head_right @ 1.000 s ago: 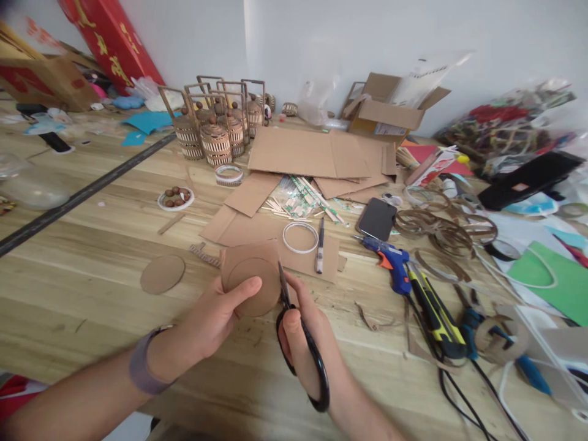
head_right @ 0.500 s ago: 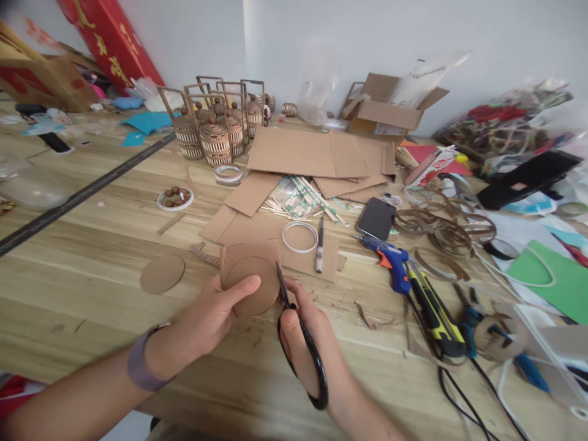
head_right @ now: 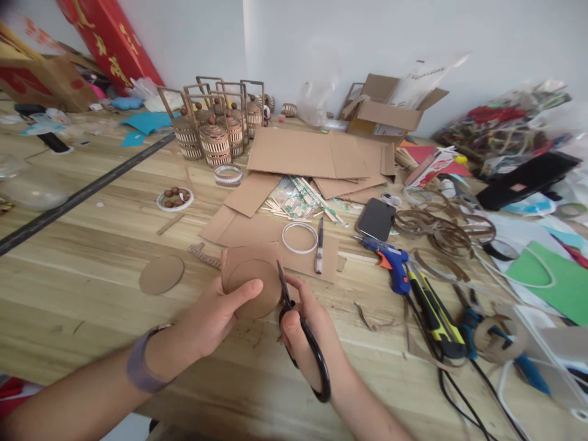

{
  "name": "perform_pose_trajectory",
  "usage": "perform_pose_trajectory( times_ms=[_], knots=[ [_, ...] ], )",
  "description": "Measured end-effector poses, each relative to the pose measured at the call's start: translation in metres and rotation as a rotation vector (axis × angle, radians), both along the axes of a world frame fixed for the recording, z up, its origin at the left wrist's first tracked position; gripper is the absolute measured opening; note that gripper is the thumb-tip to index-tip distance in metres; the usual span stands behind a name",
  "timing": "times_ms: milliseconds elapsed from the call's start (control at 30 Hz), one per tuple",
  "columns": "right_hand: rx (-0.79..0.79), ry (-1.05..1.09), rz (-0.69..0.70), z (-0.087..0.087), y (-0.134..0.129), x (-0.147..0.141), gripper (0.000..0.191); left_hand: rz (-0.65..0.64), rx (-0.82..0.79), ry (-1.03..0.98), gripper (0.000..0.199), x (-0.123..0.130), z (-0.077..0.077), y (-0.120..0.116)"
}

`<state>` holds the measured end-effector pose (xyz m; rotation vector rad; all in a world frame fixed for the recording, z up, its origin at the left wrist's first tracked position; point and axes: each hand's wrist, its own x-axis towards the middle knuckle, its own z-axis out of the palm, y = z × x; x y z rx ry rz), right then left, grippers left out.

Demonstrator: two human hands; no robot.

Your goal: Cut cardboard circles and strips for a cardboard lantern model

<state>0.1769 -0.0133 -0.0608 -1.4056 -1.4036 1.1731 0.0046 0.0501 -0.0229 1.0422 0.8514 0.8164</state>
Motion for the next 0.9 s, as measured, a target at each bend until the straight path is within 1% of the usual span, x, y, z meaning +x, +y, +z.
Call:
perform_pose_trajectory(
  times_ms=[100, 233, 367, 500, 600, 733, 900],
  knots=[
    [-0.013, -0.029, 0.006, 0.005, 0.001, 0.000, 0.098, -0.025, 0.008, 0.035, 0.038, -0.001, 0.006, 0.000],
    [-0.021, -0.030, 0.021, 0.011, 0.001, 0.000, 0.094, -0.025, 0.038, 0.035, 0.039, -0.002, 0.007, 0.001],
    [-0.028, -0.030, 0.032, 0.011, 0.001, 0.001, 0.089, -0.048, 0.025, 0.044, 0.037, -0.003, 0.007, 0.002],
    [-0.050, -0.047, 0.030, 0.010, 0.001, 0.001, 0.087, -0.029, 0.037, 0.038, 0.036, -0.005, 0.008, 0.002],
    [-0.040, -0.065, 0.036, 0.011, 0.001, 0.001, 0.086, -0.030, 0.045, 0.028, 0.031, -0.007, 0.008, 0.001],
    [-0.046, -0.084, 0.047, 0.012, 0.000, 0.001, 0.083, -0.016, 0.016, 0.016, 0.028, -0.006, 0.002, 0.002],
    [-0.031, -0.075, 0.079, 0.014, 0.000, 0.004, 0.080, -0.001, -0.092, -0.041, 0.031, -0.004, -0.008, 0.002]
  ],
)
